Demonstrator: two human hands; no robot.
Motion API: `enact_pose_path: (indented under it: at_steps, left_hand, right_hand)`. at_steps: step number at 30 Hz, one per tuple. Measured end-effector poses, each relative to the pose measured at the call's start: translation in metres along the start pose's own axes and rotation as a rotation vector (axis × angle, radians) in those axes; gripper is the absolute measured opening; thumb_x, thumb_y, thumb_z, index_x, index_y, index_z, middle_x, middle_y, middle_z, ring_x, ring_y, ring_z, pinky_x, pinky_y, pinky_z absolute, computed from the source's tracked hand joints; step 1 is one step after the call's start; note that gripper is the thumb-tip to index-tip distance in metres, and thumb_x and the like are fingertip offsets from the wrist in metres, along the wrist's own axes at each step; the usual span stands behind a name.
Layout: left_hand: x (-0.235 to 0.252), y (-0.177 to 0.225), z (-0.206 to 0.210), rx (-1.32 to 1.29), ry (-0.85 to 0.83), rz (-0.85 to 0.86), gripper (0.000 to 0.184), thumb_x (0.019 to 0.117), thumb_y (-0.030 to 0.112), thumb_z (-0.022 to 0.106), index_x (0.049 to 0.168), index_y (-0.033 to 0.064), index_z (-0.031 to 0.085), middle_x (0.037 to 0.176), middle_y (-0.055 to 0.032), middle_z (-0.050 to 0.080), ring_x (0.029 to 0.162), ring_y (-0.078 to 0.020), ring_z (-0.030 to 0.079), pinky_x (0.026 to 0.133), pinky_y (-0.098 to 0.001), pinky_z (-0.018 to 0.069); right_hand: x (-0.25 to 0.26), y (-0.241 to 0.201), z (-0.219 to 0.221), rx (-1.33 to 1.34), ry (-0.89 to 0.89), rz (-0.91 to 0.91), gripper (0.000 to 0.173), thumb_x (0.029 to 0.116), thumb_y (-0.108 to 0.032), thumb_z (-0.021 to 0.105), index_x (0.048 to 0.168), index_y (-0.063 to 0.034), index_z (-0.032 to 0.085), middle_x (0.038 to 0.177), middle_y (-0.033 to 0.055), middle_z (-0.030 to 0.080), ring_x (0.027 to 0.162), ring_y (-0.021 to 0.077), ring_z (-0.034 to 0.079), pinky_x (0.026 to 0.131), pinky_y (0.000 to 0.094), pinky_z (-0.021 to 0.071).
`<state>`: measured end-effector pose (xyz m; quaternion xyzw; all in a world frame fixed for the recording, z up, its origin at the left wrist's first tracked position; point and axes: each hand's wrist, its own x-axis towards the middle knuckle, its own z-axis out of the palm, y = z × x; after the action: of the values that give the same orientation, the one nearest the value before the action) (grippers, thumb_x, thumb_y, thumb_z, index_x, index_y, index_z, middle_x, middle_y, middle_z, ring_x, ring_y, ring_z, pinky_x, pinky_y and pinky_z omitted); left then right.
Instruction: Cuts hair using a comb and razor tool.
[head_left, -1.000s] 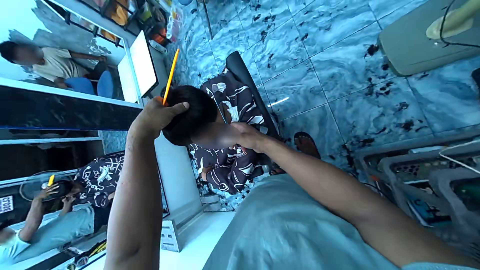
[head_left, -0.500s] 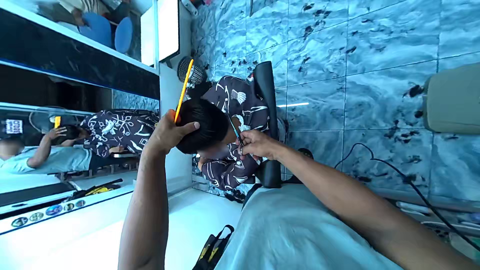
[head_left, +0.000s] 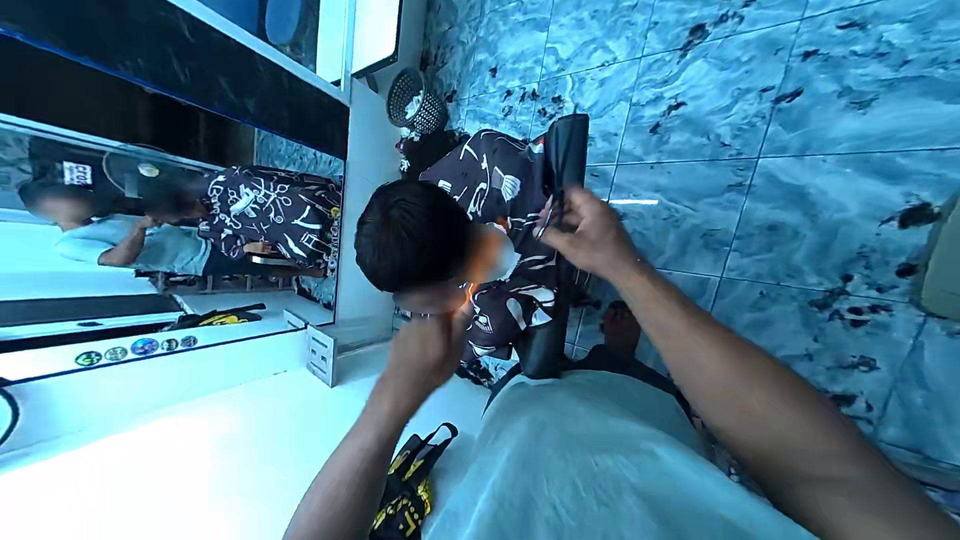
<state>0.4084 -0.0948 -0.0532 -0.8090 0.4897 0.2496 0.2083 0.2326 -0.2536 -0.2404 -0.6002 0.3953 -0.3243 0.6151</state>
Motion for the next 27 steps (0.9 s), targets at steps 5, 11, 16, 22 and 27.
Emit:
enact_pose_path:
  at_steps: [5,11,16,22,27]
  left_hand:
    - [-0.006,-0.043,0.05,0.249,0.528,0.346,0.051,0.1037,0.051,0.051,0.107,0.006,0.073,0.082,-0.013,0.071,0.075,-0.0323,0.072,0.065,-0.051,0.0581]
    - [0.002,-0.064,0.018,0.24,0.896,0.353,0.041,0.0954,0.043,0.07,0.119,0.0097,0.076,0.078,-0.0099,0.07,0.071,-0.028,0.067,0.066,-0.0462,0.0517]
    - [0.0,-0.051,-0.008,0.243,0.984,0.362,0.041,0.0952,0.042,0.071,0.117,0.0085,0.076,0.077,-0.0087,0.067,0.069,-0.0251,0.063,0.065,-0.0429,0.0476]
    - [0.002,-0.045,-0.023,0.285,0.986,0.371,0.041,0.0964,0.042,0.07,0.118,0.0086,0.076,0.076,-0.0087,0.066,0.069,-0.0252,0.062,0.067,-0.0428,0.0474]
    - [0.003,-0.045,-0.031,0.309,1.009,0.393,0.04,0.0964,0.042,0.07,0.118,0.0082,0.076,0.076,-0.009,0.066,0.07,-0.0253,0.063,0.068,-0.0428,0.0468]
  right_hand:
    - [0.05,-0.005,-0.026,-0.538,0.013,-0.298,0.029,0.0986,-0.004,0.051,0.123,-0.0028,0.067,0.119,0.0206,0.069,0.106,0.041,0.069,0.089,0.0629,0.0545]
    - [0.082,-0.023,0.008,-0.865,-0.366,-0.822,0.038,0.0794,-0.013,0.076,0.116,-0.0108,0.066,0.118,0.0162,0.063,0.114,0.0393,0.061,0.084,0.063,0.0461]
    - [0.09,-0.039,0.009,-0.732,-0.481,-0.782,0.03,0.0875,0.0,0.062,0.116,-0.0078,0.068,0.103,0.0156,0.068,0.09,0.0362,0.07,0.073,0.0567,0.0565]
    - [0.095,-0.053,0.009,-0.72,-0.529,-0.787,0.035,0.0831,-0.012,0.074,0.116,-0.0083,0.066,0.106,0.0134,0.064,0.095,0.0331,0.067,0.078,0.0534,0.0558]
    - [0.099,-0.063,0.006,-0.705,-0.566,-0.766,0.035,0.0838,-0.01,0.073,0.118,-0.0086,0.066,0.107,0.012,0.065,0.096,0.031,0.067,0.082,0.0515,0.0561]
